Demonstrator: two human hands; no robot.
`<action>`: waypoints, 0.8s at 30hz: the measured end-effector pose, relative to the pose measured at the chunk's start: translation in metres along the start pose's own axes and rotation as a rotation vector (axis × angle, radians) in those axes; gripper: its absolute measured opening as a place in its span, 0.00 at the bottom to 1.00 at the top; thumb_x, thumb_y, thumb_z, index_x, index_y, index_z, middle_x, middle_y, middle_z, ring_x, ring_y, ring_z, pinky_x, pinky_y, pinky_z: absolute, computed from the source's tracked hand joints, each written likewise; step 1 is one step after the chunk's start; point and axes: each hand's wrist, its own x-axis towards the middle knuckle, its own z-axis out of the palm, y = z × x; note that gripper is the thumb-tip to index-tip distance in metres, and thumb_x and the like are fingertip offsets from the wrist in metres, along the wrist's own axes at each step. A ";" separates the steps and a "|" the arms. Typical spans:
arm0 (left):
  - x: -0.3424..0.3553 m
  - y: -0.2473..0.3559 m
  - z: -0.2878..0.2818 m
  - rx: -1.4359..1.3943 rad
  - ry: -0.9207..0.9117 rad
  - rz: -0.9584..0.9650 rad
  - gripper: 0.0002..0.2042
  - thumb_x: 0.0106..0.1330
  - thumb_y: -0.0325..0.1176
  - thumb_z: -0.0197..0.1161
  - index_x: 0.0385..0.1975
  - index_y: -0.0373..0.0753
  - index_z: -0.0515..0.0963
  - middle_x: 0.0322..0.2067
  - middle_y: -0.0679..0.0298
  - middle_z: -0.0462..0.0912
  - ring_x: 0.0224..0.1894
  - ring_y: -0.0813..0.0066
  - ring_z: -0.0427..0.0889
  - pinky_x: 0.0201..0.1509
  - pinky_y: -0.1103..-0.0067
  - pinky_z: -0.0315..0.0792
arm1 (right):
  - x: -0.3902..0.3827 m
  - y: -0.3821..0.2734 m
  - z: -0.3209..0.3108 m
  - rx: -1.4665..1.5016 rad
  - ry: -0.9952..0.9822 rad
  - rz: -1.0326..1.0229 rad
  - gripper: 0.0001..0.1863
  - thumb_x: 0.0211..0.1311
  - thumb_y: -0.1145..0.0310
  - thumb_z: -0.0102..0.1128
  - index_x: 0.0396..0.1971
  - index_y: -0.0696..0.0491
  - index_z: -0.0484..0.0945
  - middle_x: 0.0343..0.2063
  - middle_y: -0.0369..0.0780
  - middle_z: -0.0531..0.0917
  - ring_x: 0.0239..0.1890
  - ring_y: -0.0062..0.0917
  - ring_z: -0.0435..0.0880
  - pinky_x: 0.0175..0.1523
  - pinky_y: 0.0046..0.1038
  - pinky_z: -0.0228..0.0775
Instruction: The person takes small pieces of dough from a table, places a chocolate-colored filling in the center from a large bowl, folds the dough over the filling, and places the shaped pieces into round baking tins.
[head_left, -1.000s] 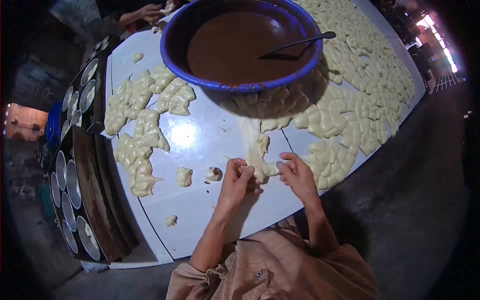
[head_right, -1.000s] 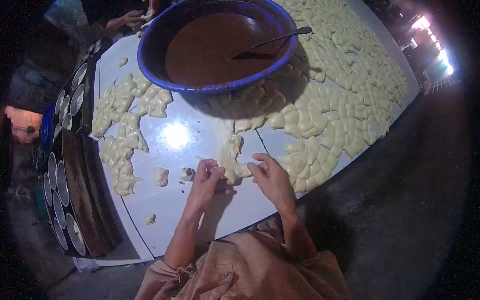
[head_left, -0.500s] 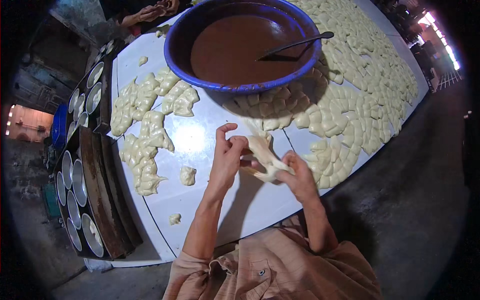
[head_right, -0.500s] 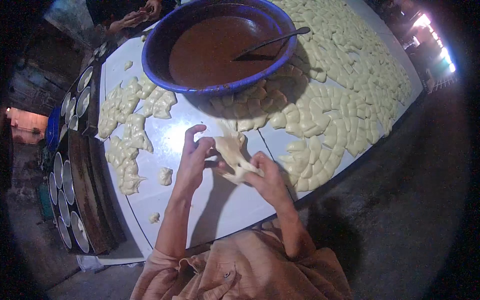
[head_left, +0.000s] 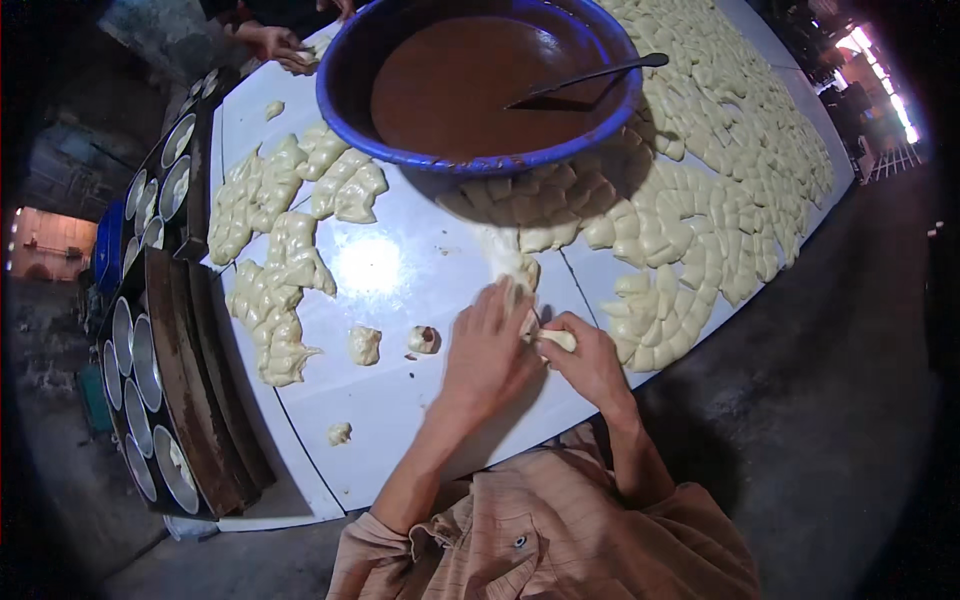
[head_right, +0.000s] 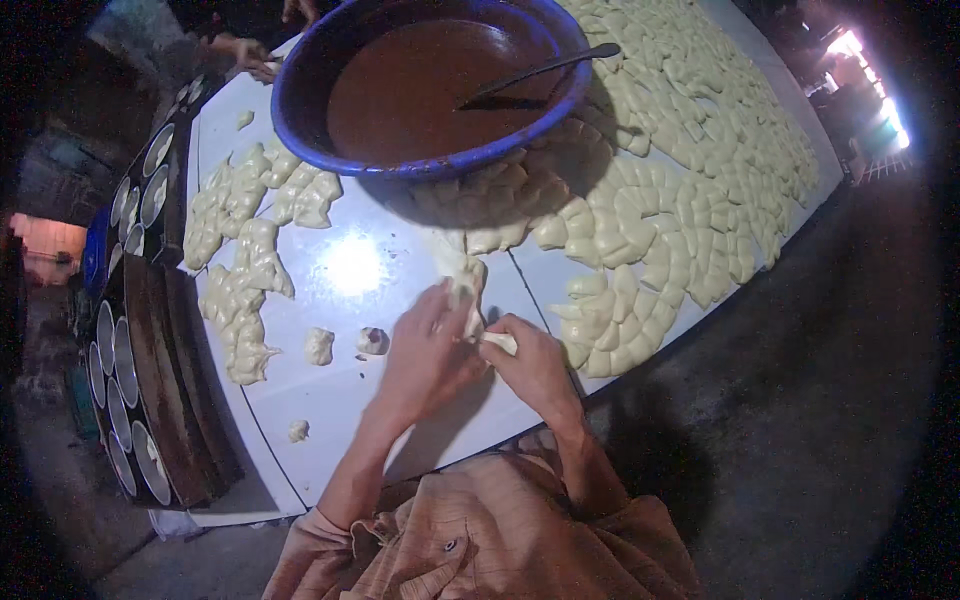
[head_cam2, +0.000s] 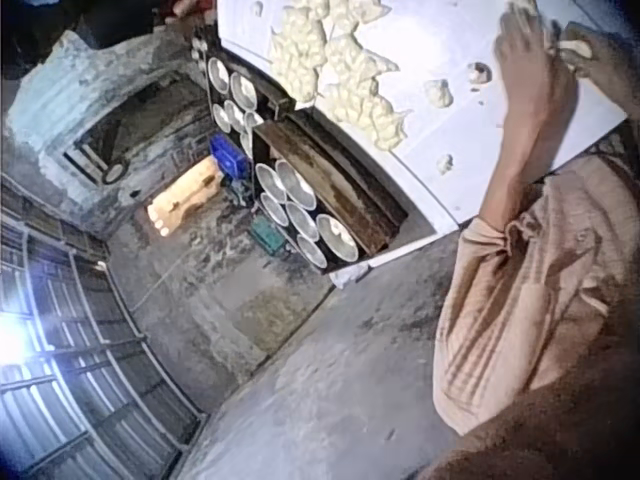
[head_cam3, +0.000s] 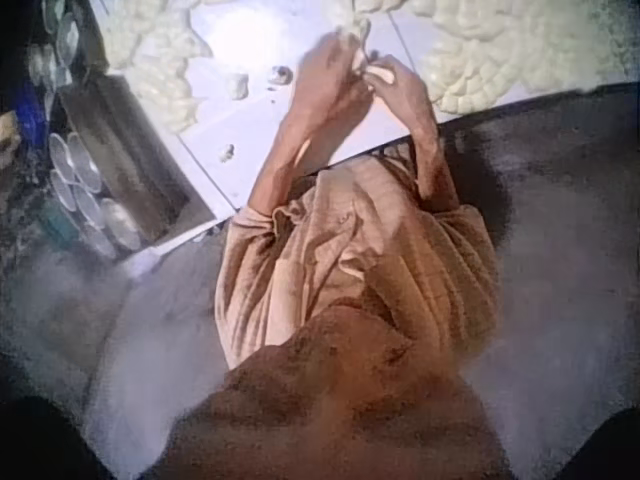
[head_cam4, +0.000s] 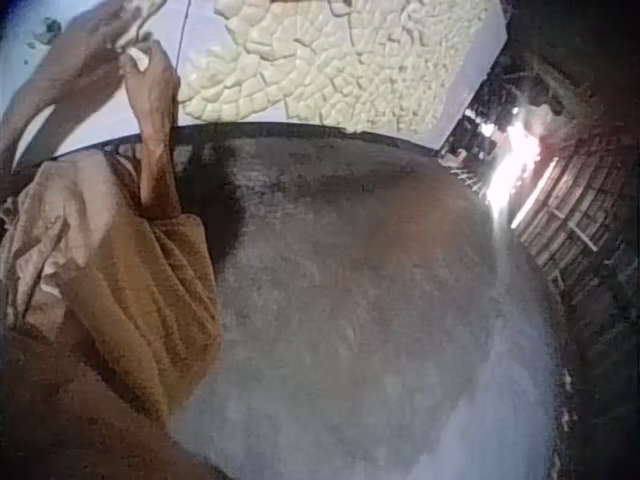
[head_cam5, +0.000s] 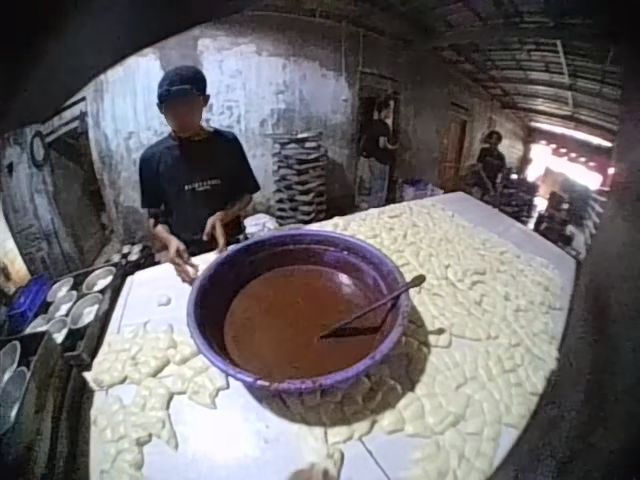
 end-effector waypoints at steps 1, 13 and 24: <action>0.001 0.003 0.010 -0.002 0.003 -0.005 0.32 0.57 0.31 0.66 0.64 0.40 0.65 0.67 0.49 0.62 0.69 0.45 0.61 0.70 0.51 0.57 | -0.001 0.002 0.000 -0.004 -0.005 -0.001 0.15 0.61 0.66 0.66 0.44 0.59 0.78 0.36 0.43 0.84 0.28 0.20 0.83 0.34 0.26 0.75; 0.000 0.000 0.031 0.018 0.070 0.051 0.17 0.56 0.40 0.70 0.44 0.41 0.81 0.62 0.53 0.68 0.68 0.49 0.60 0.68 0.42 0.49 | 0.005 0.012 -0.037 0.379 -0.085 0.083 0.13 0.67 0.66 0.51 0.45 0.54 0.80 0.38 0.34 0.79 0.28 0.20 0.75 0.38 0.24 0.72; 0.003 -0.003 0.048 0.110 0.137 0.127 0.11 0.57 0.38 0.69 0.36 0.42 0.85 0.57 0.61 0.74 0.66 0.57 0.65 0.68 0.49 0.57 | 0.008 0.007 -0.031 0.167 -0.099 -0.078 0.10 0.61 0.69 0.64 0.39 0.58 0.81 0.35 0.39 0.84 0.36 0.18 0.81 0.44 0.23 0.73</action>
